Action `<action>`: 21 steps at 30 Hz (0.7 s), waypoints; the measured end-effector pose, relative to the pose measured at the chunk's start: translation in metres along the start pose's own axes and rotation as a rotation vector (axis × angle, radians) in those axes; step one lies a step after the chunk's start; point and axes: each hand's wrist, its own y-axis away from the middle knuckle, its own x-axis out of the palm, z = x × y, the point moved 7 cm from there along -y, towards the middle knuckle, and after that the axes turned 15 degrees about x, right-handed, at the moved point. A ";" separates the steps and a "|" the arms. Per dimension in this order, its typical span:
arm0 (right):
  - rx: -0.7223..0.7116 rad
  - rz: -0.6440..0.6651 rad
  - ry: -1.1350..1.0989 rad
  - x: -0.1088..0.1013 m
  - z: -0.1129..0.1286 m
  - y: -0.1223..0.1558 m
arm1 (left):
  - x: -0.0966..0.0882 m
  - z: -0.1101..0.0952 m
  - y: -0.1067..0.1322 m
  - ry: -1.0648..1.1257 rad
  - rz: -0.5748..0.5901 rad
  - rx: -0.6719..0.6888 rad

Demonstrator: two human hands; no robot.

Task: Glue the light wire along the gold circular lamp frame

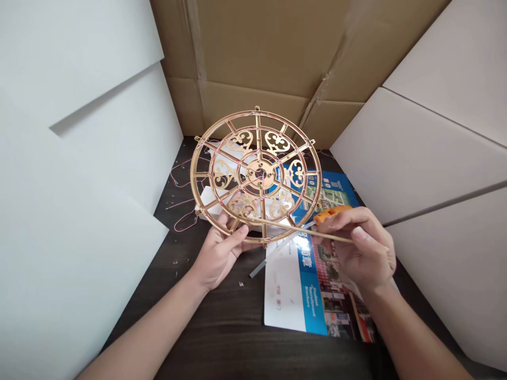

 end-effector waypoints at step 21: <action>0.320 -0.041 -0.180 0.001 -0.033 -0.020 | 0.004 -0.004 0.000 -0.001 0.027 0.019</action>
